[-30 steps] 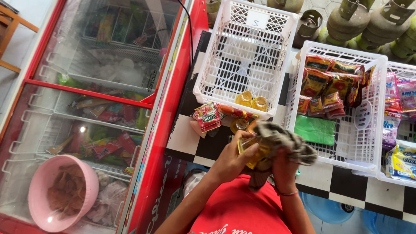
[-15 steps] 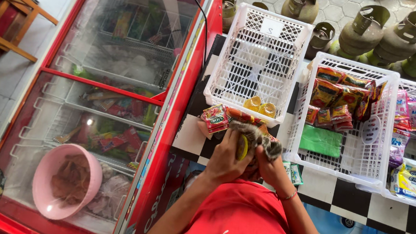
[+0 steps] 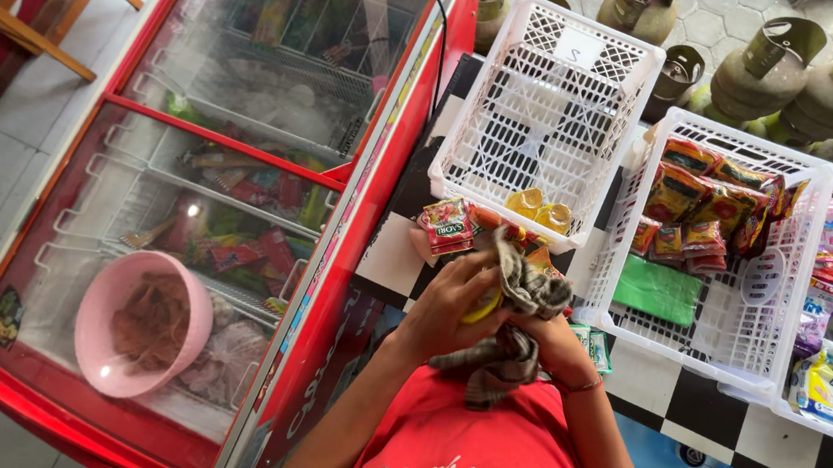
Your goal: The person organizes small packaged food items and plastic containers on a checkered counter next to a red freezer. They pick up items from white baskets, wipe some with a cloth, and place them back into the baskets or on the counter.
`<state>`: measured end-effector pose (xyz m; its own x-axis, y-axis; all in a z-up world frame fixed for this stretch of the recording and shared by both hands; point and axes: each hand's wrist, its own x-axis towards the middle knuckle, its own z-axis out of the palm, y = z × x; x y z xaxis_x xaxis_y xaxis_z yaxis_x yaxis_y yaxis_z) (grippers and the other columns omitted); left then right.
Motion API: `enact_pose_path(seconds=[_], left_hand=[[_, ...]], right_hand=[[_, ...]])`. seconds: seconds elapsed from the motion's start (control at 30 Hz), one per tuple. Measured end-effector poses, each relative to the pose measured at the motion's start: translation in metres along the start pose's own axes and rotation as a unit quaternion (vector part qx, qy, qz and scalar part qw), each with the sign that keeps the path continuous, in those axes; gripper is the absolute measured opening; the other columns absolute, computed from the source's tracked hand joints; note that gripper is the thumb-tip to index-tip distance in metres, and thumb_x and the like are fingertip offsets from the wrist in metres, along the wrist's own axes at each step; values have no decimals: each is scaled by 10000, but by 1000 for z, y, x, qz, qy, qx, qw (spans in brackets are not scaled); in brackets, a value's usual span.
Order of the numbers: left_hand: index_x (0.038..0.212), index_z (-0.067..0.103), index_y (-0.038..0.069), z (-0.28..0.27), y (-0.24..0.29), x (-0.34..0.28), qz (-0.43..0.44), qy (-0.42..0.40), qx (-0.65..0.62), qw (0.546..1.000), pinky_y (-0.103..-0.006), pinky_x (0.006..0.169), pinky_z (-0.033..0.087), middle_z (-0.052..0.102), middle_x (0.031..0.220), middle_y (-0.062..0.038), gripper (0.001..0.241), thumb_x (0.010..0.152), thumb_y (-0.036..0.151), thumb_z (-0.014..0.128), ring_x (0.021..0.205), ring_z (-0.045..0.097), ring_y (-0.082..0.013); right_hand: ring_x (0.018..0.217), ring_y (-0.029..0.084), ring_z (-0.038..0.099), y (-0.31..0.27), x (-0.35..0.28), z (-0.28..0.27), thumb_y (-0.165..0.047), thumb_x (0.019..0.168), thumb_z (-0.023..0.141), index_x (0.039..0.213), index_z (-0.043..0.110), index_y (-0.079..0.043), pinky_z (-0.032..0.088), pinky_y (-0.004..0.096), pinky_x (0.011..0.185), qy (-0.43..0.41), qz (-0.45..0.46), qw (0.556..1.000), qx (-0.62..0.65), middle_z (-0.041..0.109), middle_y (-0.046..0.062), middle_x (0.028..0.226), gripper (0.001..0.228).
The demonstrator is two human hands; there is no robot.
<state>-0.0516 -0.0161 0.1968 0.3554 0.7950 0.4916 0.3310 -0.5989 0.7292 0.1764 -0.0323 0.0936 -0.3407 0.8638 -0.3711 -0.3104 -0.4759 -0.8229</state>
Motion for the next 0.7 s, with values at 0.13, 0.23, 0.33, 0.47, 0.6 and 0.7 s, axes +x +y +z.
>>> enact_pose_path(seconds=[0.13, 0.23, 0.33, 0.47, 0.6, 0.7], left_hand=[[1424, 505, 63, 6, 5, -2, -76, 51, -73, 993, -459, 1059, 497, 516, 1405, -226, 597, 930, 278, 761, 1287, 564, -420], [1415, 525, 62, 14, 1, -9, -182, 53, -105, 976, -427, 998, 514, 594, 1296, -204, 588, 958, 376, 722, 1196, 622, -381], [1386, 542, 39, 22, -10, -20, -252, 31, -110, 961, -394, 940, 518, 653, 1194, -185, 611, 995, 505, 607, 1108, 656, -350], [1428, 494, -18, 39, -21, -35, -256, 76, -242, 933, -360, 964, 498, 647, 1213, -190, 722, 1062, 601, 426, 1108, 627, -325], [1510, 390, -24, 53, -25, -40, -191, 179, -305, 916, -374, 1102, 446, 576, 1370, -177, 768, 1089, 614, 324, 1267, 579, -302], [1521, 320, -32, 56, -32, -36, -100, 149, 68, 981, -487, 1152, 330, 471, 1423, -228, 697, 1067, 472, 477, 1320, 489, -372]], right_hand=[[1010, 109, 632, -3, 1, 1, -103, 923, 733, 1280, 637, -20, 563, 298, 866, 20, -146, 961, -233, 720, 74, 1149, 378], [928, 105, 653, -5, 1, 0, -118, 969, 693, 1181, 709, -13, 578, 291, 820, 0, -157, 947, -279, 756, 76, 1054, 237], [908, 98, 661, -6, 3, 4, -203, 985, 655, 1166, 694, -15, 570, 292, 778, 55, -111, 974, -191, 737, 52, 1043, 264], [950, 158, 691, -19, 10, 19, -344, 1046, 585, 1211, 627, -1, 595, 337, 810, 134, -28, 988, 69, 708, 82, 1094, 383], [970, 195, 662, -33, 11, 42, -372, 1030, 611, 1332, 622, -38, 575, 363, 792, 182, -2, 981, 69, 689, 98, 1177, 451], [948, 212, 751, -33, 4, 44, -617, 865, 495, 1221, 635, -92, 626, 372, 790, 130, 113, 942, 286, 751, 77, 1130, 649]])
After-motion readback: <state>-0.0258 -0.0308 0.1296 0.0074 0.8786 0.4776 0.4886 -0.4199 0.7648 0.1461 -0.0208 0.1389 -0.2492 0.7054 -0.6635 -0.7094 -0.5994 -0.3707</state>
